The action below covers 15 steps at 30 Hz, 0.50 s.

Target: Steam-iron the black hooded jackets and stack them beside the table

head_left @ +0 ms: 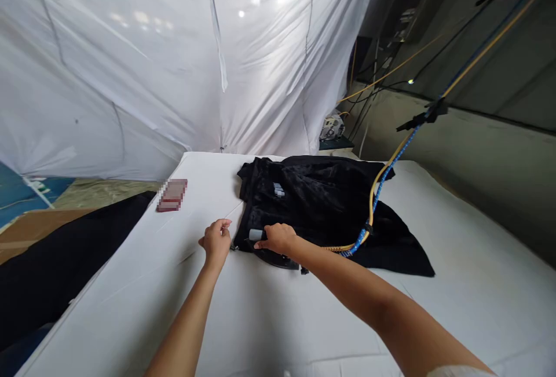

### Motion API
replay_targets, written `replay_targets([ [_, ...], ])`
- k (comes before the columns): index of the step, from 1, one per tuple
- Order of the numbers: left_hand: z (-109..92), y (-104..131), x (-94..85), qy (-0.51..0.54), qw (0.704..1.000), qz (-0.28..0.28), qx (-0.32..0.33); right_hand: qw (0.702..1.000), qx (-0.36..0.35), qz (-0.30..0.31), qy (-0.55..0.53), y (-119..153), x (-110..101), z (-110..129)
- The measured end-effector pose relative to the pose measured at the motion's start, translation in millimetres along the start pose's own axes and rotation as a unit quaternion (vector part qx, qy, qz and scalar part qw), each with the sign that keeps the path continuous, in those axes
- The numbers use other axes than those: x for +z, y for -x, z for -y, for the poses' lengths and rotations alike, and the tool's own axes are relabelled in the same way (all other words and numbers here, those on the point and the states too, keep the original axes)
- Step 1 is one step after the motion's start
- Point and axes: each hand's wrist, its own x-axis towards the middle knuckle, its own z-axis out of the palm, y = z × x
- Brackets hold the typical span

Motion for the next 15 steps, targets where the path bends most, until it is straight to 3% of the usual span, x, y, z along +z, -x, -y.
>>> replay_targets([
  [3,-15,9,13.5,0.016,0.999,0.006,0.034,0.999,0.033,0.015,-0.004,26,1,-50],
  [6,-40,22,35.8,0.044,0.993,0.048,0.102,0.997,0.081,0.011,-0.006,56,4,-110],
  [10,-85,48,75.9,0.047,0.968,0.139,0.204,0.989,0.148,0.005,-0.013,97,8,-194],
  [15,-139,86,125.9,0.004,0.938,0.216,0.272,0.976,0.214,0.005,-0.033,148,18,-291],
])
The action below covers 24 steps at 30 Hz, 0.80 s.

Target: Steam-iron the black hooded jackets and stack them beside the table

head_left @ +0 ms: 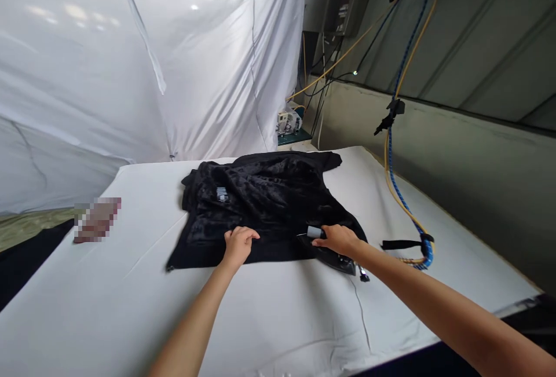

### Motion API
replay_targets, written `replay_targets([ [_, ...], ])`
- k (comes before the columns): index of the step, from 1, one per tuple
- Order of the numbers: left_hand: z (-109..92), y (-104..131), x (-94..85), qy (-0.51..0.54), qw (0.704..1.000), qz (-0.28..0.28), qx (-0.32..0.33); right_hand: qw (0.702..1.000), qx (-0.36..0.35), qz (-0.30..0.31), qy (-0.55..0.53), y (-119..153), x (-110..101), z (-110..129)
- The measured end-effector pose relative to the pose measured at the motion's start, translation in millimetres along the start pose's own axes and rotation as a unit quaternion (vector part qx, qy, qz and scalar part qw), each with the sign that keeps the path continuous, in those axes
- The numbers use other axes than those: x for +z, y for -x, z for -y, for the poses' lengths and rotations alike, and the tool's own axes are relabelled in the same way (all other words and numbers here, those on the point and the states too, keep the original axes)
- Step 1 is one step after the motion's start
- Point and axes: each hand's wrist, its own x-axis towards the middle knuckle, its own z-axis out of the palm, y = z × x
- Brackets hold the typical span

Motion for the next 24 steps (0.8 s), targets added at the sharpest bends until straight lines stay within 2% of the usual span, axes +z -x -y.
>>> replay_targets([
  [6,-47,-11,46.1,-0.042,0.994,0.088,0.043,0.994,0.104,-0.001,-0.022,0,0,-110],
  [10,-66,-11,64.7,-0.084,0.989,0.122,0.016,0.988,0.147,-0.017,-0.042,-4,2,-157],
  [13,-78,-9,73.0,-0.103,0.988,0.115,-0.011,0.986,0.150,-0.022,-0.069,-7,7,-174],
  [18,-93,-2,81.0,-0.119,0.986,0.115,-0.036,0.986,0.141,-0.032,-0.087,-7,14,-180],
  [24,-88,7,83.6,-0.150,0.983,0.097,-0.048,0.990,0.103,-0.022,-0.090,0,11,-184],
])
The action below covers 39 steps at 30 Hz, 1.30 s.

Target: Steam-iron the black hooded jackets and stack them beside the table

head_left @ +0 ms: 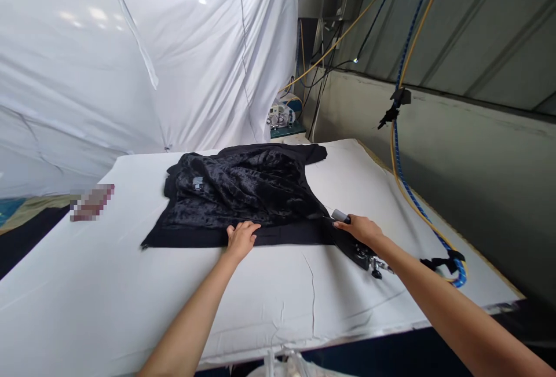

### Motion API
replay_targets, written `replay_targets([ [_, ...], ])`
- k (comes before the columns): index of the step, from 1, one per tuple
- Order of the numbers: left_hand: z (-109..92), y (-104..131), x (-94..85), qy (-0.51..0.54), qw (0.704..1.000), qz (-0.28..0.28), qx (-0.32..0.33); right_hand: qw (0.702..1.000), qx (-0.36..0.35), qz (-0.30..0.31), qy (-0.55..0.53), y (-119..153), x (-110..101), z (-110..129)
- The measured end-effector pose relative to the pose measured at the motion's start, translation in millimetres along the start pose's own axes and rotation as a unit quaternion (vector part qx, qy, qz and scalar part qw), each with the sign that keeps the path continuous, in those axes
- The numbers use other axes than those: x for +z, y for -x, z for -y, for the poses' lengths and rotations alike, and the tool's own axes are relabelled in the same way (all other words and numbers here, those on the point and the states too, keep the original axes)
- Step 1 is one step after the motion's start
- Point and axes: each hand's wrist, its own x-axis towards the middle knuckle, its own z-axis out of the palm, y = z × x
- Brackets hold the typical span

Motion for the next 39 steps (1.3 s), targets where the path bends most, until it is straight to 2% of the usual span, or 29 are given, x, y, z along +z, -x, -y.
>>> replay_targets([
  [7,-3,-11,-6.8,-0.029,0.999,0.023,0.007,0.999,-0.041,-0.001,0.029,10,-3,16],
  [10,-3,-14,-8.9,-0.029,0.999,0.041,0.011,1.000,0.004,-0.010,0.012,2,-2,19],
  [14,4,-12,-11.8,-0.025,0.997,0.074,0.025,0.997,0.068,-0.020,-0.020,-17,-4,2],
  [18,12,-6,-14.5,-0.013,0.994,0.097,0.040,0.990,0.132,-0.025,-0.050,-37,-18,-19],
  [20,17,-2,-13.6,-0.010,0.993,0.110,0.047,0.982,0.179,-0.047,-0.046,-46,-27,-19],
  [22,25,1,-11.1,-0.019,0.992,0.119,0.045,0.976,0.174,-0.127,-0.009,-54,-32,-3],
  [24,35,4,-8.7,-0.038,0.992,0.118,0.035,0.975,0.058,-0.212,0.033,-62,-31,26],
  [25,41,5,-8.2,-0.048,0.992,0.113,0.029,0.974,-0.015,-0.222,0.045,-66,-28,44],
  [26,46,6,-8.2,-0.057,0.993,0.104,0.023,0.975,-0.072,-0.206,0.045,-70,-23,63],
  [27,51,7,-8.6,-0.063,0.993,0.095,0.016,0.980,-0.099,-0.170,0.037,-75,-17,80],
  [30,62,11,-10.4,-0.071,0.996,0.056,0.004,0.996,-0.079,-0.047,-0.006,-88,3,120],
  [32,64,12,-10.6,-0.073,0.997,0.027,0.003,0.997,-0.066,-0.012,-0.028,-97,12,132],
  [36,75,6,-18.1,-0.086,0.996,0.009,0.021,0.999,0.001,-0.036,-0.029,-108,16,133],
  [39,111,-4,-43.3,-0.114,0.993,0.006,0.017,0.998,0.025,-0.037,-0.052,-104,16,134],
])
